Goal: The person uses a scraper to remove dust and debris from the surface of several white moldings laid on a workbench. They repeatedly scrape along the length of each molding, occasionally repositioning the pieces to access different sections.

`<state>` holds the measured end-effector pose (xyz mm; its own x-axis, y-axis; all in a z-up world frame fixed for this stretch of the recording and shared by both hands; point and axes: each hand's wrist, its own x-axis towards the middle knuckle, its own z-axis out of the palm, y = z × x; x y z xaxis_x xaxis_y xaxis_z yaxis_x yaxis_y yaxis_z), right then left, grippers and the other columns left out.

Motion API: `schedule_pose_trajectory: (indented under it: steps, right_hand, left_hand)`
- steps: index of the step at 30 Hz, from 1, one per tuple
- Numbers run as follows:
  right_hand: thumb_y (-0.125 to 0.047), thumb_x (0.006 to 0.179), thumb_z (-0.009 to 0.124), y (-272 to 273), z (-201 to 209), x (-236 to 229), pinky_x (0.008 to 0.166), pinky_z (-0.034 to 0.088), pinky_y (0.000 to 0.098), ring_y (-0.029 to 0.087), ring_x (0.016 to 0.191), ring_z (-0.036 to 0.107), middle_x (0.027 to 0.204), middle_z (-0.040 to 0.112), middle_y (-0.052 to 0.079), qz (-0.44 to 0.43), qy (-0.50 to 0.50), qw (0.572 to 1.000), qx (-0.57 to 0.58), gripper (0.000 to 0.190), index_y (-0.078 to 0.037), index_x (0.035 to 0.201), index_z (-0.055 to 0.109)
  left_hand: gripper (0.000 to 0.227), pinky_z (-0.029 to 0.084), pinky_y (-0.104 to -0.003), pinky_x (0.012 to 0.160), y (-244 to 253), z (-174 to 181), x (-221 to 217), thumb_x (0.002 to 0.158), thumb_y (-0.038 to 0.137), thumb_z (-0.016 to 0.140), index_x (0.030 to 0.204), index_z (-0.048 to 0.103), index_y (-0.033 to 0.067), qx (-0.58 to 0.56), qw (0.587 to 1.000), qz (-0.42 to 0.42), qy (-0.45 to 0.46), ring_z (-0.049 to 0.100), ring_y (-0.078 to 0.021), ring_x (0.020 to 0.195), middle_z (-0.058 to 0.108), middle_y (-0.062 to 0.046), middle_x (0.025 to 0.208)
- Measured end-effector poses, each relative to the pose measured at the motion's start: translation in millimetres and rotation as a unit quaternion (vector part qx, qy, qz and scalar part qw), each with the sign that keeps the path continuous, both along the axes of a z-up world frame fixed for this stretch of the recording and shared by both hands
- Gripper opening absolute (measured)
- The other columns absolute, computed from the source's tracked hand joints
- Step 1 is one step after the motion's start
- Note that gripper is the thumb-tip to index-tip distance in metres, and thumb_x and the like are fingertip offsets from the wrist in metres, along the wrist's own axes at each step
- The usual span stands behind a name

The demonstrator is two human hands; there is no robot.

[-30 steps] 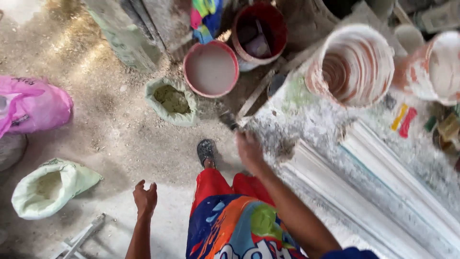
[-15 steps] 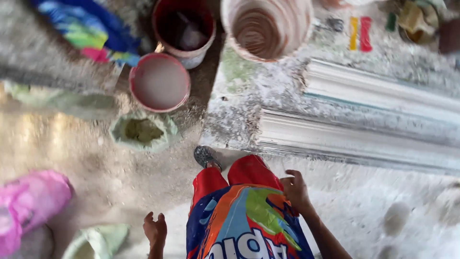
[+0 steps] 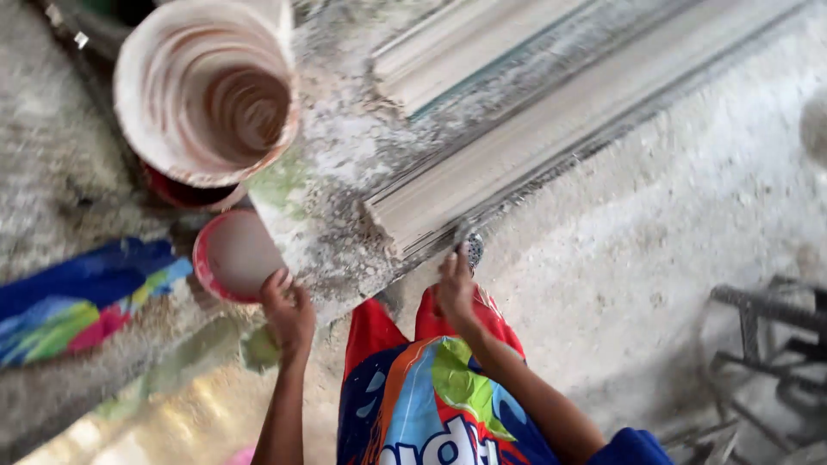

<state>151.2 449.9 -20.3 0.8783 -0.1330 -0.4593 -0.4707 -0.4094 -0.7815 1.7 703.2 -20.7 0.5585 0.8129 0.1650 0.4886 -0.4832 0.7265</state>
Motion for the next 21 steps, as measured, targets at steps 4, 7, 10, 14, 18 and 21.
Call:
schedule_pose_trajectory:
  steps: [4, 7, 10, 14, 18, 21]
  right_hand:
    - [-0.036, 0.103, 0.052, 67, 33, -46, 0.057, 0.050, 0.0592, 0.049, 0.080, 0.073, 0.087, 0.073, 0.030, -0.030, -0.025, 0.993, -0.110, 0.045, -0.032, 0.148, 0.057]
    - [-0.022, 0.097, 0.060, 69, -109, -127, 0.069, 0.059, 0.0513, 0.039, 0.116, 0.067, 0.143, 0.057, 0.024, 0.265, -0.155, 0.849, -0.430, 0.045, -0.014, 0.141, 0.062]
    - [-0.041, 0.103, 0.051, 88, -14, -92, 0.062, 0.059, 0.0532, 0.044, 0.086, 0.074, 0.095, 0.075, 0.025, -0.052, -0.013, 0.990, -0.127, 0.043, -0.034, 0.145, 0.057]
    - [-0.054, 0.102, 0.042, 39, -25, -25, 0.085, 0.054, 0.0594, 0.049, 0.095, 0.071, 0.094, 0.073, 0.030, 0.017, 0.121, 0.988, -0.092, 0.042, -0.040, 0.141, 0.052]
    - [-0.055, 0.103, 0.046, -38, -41, 117, 0.051, 0.053, 0.0410, 0.030, 0.063, 0.069, 0.081, 0.071, 0.012, -0.101, 0.050, 0.992, -0.048, 0.031, -0.034, 0.115, 0.064]
    - [-0.057, 0.103, 0.045, -62, -36, 156, 0.034, 0.044, 0.0380, 0.022, 0.041, 0.060, 0.064, 0.064, 0.009, -0.214, 0.009, 0.976, 0.046, 0.039, -0.028, 0.099, 0.071]
  left_hand:
    - [0.042, 0.048, -0.057, 0.104, -22, 34, 117, 0.094, 0.005, 0.063, 0.134, 0.054, -0.0034, -0.025, 0.973, -0.225, -0.034, 0.056, -0.0496, 0.123, 0.053, -0.030, 0.130]
    - [0.048, 0.044, -0.058, 0.110, -36, 57, 172, 0.090, 0.006, 0.066, 0.136, 0.060, -0.0029, -0.014, 0.943, -0.331, 0.022, 0.054, -0.0500, 0.130, 0.056, -0.031, 0.134]
    - [0.067, 0.046, -0.061, 0.105, -33, -15, 191, 0.086, 0.028, 0.071, 0.147, 0.052, 0.0065, 0.065, 0.919, -0.380, 0.081, 0.047, -0.0488, 0.138, 0.046, -0.026, 0.151]
    - [0.079, 0.034, -0.067, 0.113, -39, 6, 194, 0.089, 0.041, 0.064, 0.156, 0.043, 0.0044, 0.037, 0.895, -0.410, 0.173, 0.034, -0.0550, 0.146, 0.035, -0.032, 0.160]
    - [0.083, 0.026, -0.072, 0.114, -37, 6, 181, 0.091, 0.049, 0.061, 0.158, 0.038, 0.0056, 0.034, 0.877, -0.424, 0.223, 0.027, -0.0501, 0.151, 0.028, -0.027, 0.165]
    - [0.085, 0.023, -0.076, 0.112, -44, 15, 188, 0.092, 0.054, 0.061, 0.159, 0.037, 0.0078, 0.034, 0.873, -0.415, 0.252, 0.025, -0.0504, 0.151, 0.027, -0.026, 0.166]
